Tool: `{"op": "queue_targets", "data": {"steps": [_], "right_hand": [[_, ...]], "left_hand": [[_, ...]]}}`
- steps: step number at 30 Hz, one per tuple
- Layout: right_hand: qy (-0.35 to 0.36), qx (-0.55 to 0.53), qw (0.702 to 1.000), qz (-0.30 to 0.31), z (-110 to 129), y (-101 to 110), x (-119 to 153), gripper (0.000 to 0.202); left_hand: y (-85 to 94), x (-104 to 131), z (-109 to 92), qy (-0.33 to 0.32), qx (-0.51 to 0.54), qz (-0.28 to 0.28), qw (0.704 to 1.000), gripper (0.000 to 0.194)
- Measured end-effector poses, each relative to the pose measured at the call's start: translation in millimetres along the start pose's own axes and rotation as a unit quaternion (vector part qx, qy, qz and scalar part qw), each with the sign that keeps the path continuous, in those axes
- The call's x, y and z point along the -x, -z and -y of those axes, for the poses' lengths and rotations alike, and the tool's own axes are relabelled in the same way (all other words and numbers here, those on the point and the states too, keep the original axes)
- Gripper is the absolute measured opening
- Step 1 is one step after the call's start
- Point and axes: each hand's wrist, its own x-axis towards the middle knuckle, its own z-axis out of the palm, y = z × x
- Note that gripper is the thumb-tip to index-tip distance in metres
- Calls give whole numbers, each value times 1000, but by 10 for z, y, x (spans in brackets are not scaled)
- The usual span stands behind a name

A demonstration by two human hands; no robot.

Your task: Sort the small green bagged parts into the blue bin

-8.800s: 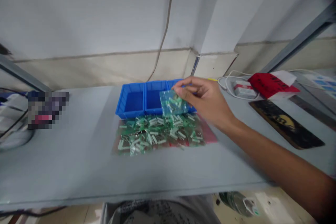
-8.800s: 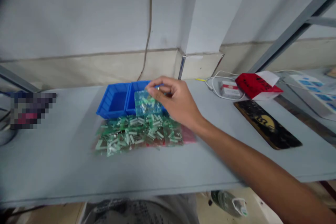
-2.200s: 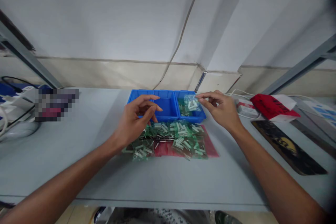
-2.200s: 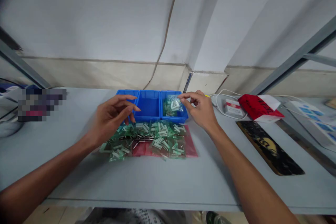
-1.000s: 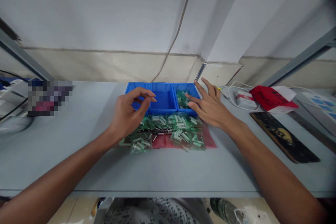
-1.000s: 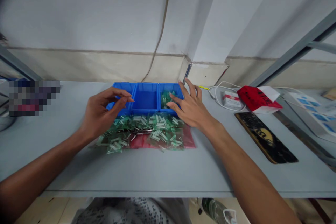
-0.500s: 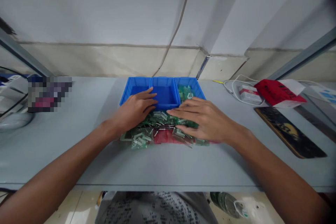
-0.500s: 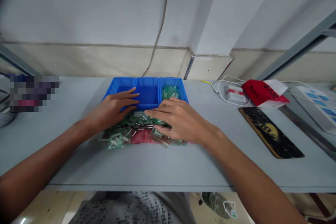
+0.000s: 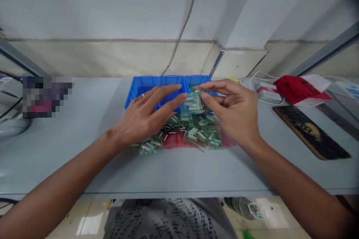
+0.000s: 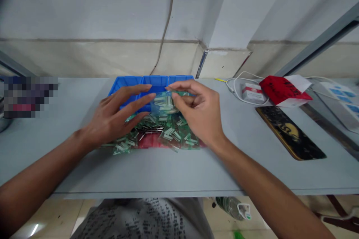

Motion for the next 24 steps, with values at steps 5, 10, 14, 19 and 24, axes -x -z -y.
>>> {"op": "queue_targets", "data": {"steps": [5, 10, 14, 19, 24], "right_hand": [[-84, -176, 976, 96, 45, -97, 100, 16], [-11, -203, 973, 108, 56, -92, 119, 38], [-50, -179, 976, 109, 0, -97, 107, 21], [-101, -250, 956, 113, -62, -61, 46, 23], [-123, -279, 932, 197, -41, -46, 38, 33]], "left_hand": [[-3, -17, -70, -13, 51, -128, 990, 35], [7, -59, -237, 262, 241, -201, 912, 20], [39, -75, -322, 267, 286, -146, 909, 39], [40, -77, -201, 168, 275, -142, 936, 46], [17, -87, -71, 47, 207, -145, 966, 33]]}}
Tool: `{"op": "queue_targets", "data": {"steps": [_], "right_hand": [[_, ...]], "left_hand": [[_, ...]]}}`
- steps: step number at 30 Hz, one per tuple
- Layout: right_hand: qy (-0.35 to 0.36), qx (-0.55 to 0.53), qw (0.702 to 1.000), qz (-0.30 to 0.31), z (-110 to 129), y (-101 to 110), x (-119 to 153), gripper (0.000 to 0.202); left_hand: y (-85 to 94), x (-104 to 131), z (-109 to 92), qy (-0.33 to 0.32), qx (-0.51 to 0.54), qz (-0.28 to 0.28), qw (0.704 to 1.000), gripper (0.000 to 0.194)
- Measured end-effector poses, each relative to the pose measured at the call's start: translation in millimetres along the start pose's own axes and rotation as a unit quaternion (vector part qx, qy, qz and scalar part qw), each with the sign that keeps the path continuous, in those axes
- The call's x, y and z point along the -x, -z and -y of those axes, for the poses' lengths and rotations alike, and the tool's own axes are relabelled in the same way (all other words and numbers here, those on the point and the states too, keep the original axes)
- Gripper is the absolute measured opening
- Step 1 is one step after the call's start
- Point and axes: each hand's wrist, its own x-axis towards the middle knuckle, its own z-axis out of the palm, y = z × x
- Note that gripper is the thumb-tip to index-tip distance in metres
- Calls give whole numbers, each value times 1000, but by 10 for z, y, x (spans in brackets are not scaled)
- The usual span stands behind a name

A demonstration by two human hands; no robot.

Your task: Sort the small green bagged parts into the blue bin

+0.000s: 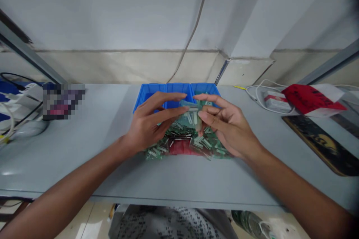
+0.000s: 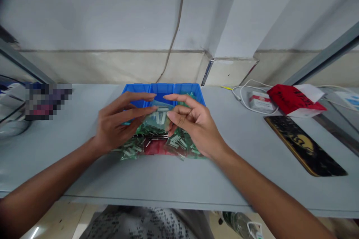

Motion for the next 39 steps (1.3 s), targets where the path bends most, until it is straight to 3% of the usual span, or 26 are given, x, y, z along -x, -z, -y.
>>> {"op": "queue_targets", "data": {"steps": [2, 4, 6, 8, 9, 11, 14, 17, 19, 24, 28, 31, 35, 39], "right_hand": [[19, 42, 999, 5, -12, -1, 5, 30], [100, 164, 981, -19, -40, 25, 1, 36], [225, 329, 916, -43, -77, 73, -10, 50], [326, 450, 831, -32, -108, 124, -22, 60], [353, 481, 802, -19, -115, 144, -28, 59], [379, 499, 779, -15, -105, 172, -37, 49], [360, 483, 794, -75, -26, 244, -72, 32], [253, 446, 844, -158, 60, 455, -153, 33], [187, 454, 858, -151, 67, 667, -224, 33], [155, 588, 791, -67, -84, 1058, -336, 25], [232, 653, 716, -86, -135, 1009, -339, 24], [266, 644, 716, -47, -107, 890, -322, 25], [206, 687, 695, 43, -115, 827, -304, 31], [209, 692, 691, 32, -129, 789, -293, 31]], "left_hand": [[-6, -5, -9, 34, 32, -12, 999, 19], [-22, -5, -41, 146, 86, -38, 985, 7], [-42, -2, -76, 275, 159, -51, 947, 10], [-61, -1, -105, 352, 239, -33, 904, 20], [-69, -3, -118, 370, 276, -15, 887, 27], [-75, -11, -140, 387, 331, 28, 860, 41], [-60, -32, -158, 382, 362, 54, 848, 51], [-34, -55, -132, 384, 327, 30, 863, 47], [-25, -64, -95, 395, 301, 16, 868, 43], [-34, -54, -30, 406, 272, 25, 872, 33], [-35, -42, -30, 396, 260, 15, 881, 29], [-25, -44, -28, 378, 234, -6, 896, 25], [-13, -53, -25, 361, 203, -10, 910, 23], [-4, -62, -34, 355, 174, -11, 919, 20]]}}
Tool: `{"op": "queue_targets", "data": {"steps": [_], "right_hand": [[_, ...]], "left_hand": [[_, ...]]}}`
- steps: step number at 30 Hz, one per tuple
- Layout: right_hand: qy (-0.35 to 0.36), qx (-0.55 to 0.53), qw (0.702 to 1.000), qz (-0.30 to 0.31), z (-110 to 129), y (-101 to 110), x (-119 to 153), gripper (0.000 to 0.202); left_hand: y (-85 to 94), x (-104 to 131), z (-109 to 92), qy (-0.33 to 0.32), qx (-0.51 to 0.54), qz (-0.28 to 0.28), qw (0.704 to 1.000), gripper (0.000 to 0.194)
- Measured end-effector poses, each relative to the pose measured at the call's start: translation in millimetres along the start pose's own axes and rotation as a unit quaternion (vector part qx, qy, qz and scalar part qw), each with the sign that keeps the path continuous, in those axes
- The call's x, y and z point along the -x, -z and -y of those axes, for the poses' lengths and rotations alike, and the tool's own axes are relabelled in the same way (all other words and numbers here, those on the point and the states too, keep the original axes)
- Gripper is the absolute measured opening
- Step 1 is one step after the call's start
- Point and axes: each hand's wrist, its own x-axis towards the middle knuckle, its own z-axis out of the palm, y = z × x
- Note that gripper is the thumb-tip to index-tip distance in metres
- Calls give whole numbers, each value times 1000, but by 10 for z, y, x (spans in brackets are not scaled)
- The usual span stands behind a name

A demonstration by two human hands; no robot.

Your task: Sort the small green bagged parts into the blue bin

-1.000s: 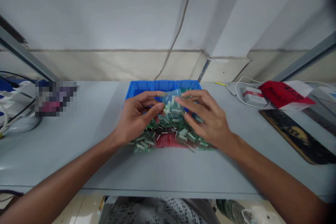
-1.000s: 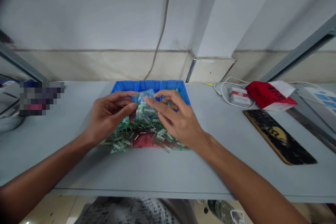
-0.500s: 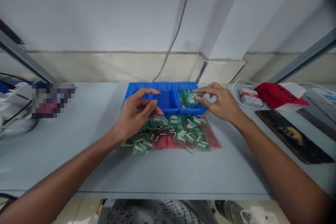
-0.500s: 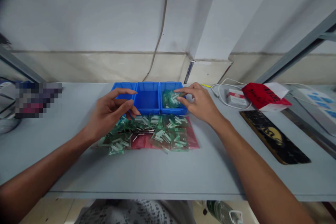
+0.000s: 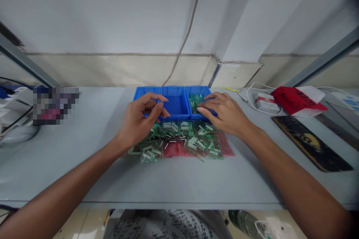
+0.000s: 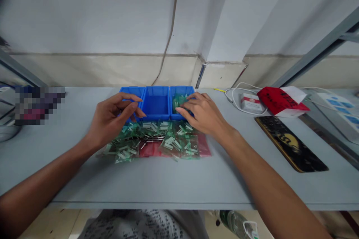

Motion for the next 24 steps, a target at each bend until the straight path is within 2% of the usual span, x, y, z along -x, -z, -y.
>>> {"op": "queue_targets", "data": {"steps": [2, 4, 6, 7, 9, 10, 12, 15, 17, 18, 20, 22, 24], "right_hand": [[31, -11, 998, -61, 127, 22, -8, 25], [103, -52, 988, -103, 365, 55, -7, 22], [206, -98, 970, -84, 679, 75, 17, 26], [242, -105, 963, -49, 841, 73, 38, 26], [275, -96, 956, 29, 1124, 43, 91, 29], [283, -78, 955, 48, 1231, 17, 118, 29], [303, -38, 951, 40, 1363, -35, 157, 27], [320, -38, 947, -6, 1392, -40, 168, 25], [283, -109, 952, -36, 1338, 27, 151, 27], [240, -159, 956, -54, 1296, 75, 140, 30], [112, -259, 954, -99, 1195, 170, 115, 37], [-37, -336, 930, -146, 1091, 230, 92, 37], [-144, -408, 885, -170, 1016, 240, 72, 31]], "left_hand": [[7, -1, 0, -4, -12, -6, 1000, 19], [17, -4, 10, -11, -12, -12, 1000, 20], [28, -8, 25, -19, -13, -20, 1000, 21], [31, -10, 31, -21, -15, -23, 999, 21], [33, -14, 35, -22, -22, -24, 999, 21], [32, -15, 32, -21, -22, -25, 999, 21], [24, -17, 19, -19, -19, -23, 999, 20], [17, -15, 4, -26, -14, -29, 999, 20], [22, -10, 6, -39, -15, -40, 998, 19], [28, -7, 12, -48, -18, -49, 997, 19], [43, -1, 30, -82, -39, -70, 993, 19], [57, 7, 52, -158, -96, -81, 979, 21], [61, 14, 74, -264, -182, -64, 945, 30]]}}
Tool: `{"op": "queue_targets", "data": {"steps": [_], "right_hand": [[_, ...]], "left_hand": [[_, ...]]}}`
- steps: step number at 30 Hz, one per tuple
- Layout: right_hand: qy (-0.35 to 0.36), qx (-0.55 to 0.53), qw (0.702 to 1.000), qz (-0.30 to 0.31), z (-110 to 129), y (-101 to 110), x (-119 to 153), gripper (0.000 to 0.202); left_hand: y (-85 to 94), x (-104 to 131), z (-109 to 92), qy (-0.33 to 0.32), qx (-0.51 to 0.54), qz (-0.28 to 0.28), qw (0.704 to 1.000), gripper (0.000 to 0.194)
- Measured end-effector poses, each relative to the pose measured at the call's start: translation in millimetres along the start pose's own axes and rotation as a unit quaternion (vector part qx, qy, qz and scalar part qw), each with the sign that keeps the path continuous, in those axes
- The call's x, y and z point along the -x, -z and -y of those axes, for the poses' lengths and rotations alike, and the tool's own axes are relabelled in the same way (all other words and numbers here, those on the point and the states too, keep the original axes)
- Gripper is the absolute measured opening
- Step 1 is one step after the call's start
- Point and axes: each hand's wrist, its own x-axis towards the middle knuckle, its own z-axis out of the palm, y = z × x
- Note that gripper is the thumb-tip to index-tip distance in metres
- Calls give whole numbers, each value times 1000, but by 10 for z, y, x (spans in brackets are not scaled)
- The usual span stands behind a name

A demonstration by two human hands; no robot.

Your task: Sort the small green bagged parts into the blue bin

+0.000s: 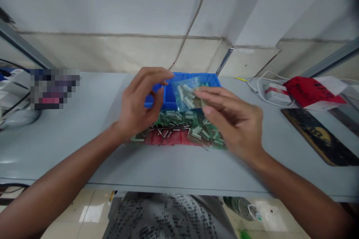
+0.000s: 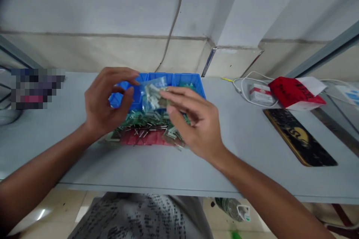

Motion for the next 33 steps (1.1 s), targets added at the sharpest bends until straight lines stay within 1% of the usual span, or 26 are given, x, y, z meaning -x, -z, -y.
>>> {"op": "queue_targets", "data": {"steps": [2, 3, 4, 5, 6, 8, 9, 10, 11, 12, 13, 14, 15, 17, 18, 20, 22, 23, 25, 26, 27, 28, 30, 31, 32, 33], "right_hand": [[-61, -91, 994, -13, -34, -3, -23, 27], [-79, -136, 988, -7, -41, -15, -26, 25], [-89, -176, 980, 6, -41, -27, -26, 23], [-95, -206, 974, 18, -35, -35, -25, 21], [-97, -219, 971, 26, -27, -36, -25, 21], [-77, -187, 979, 33, -22, -11, -35, 25], [-43, -142, 989, 26, -33, 12, -45, 29], [9, -81, 997, 16, -56, 37, -58, 37], [75, -8, 997, 3, -90, 61, -71, 46], [141, 65, 988, -6, -131, 82, -83, 54], [197, 125, 972, -12, -174, 97, -92, 61], [235, 168, 957, -16, -214, 106, -96, 64], [252, 196, 947, -17, -246, 110, -95, 65], [253, 215, 943, -19, -275, 110, -80, 60], [245, 215, 945, -22, -272, 107, -70, 56], [195, 198, 960, -37, -235, 101, -58, 40], [89, 130, 986, -55, -178, 92, -67, 25], [25, 80, 995, -59, -149, 86, -80, 22], [-76, -31, 996, -41, -101, 72, -111, 28], [-108, -81, 991, -20, -84, 64, -125, 33], [-130, -121, 984, 6, -71, 56, -134, 36], [-146, -152, 977, 31, -65, 48, -137, 37], [-165, -186, 966, 71, -70, 37, -127, 33], [-164, -183, 966, 81, -84, 35, -117, 30], [-149, -161, 972, 82, -106, 37, -106, 28], [-116, -117, 984, 72, -137, 43, -96, 29]], "left_hand": [[-8, 15, 3, -101, -58, 32, 993, 39], [-13, 20, -1, -128, -67, 44, 989, 39], [-17, 24, -8, -138, -59, 50, 987, 36], [-19, 25, -19, -133, -40, 52, 989, 30], [-17, 24, -32, -107, -15, 50, 993, 20], [-7, 13, -65, -6, 38, 44, 998, 5], [1, 1, -83, 59, 65, 40, 995, 10], [8, -13, -102, 120, 96, 35, 987, 15], [15, -29, -121, 172, 132, 37, 976, 19], [19, -45, -140, 209, 171, 49, 962, 21], [21, -60, -157, 231, 211, 72, 947, 23], [18, -70, -173, 244, 244, 102, 933, 26], [13, -76, -185, 249, 266, 135, 921, 28], [-8, -67, -197, 250, 273, 184, 911, 35], [-22, -54, -193, 245, 259, 186, 916, 37], [-50, -17, -164, 214, 189, 147, 947, 33], [-70, 25, -111, 131, 85, 84, 984, 21], [-75, 45, -82, 73, 35, 60, 995, 26], [-77, 77, -30, -35, -40, 47, 998, 41], [-74, 88, -14, -71, -61, 53, 994, 44], [-70, 95, -7, -91, -73, 59, 991, 43], [-66, 96, -7, -100, -76, 65, 990, 40], [-56, 81, -30, -93, -48, 65, 992, 29], [-51, 65, -49, -73, -22, 59, 995, 22], [-44, 45, -70, -37, 9, 52, 998, 15], [-37, 23, -90, 16, 46, 48, 998, 14]]}}
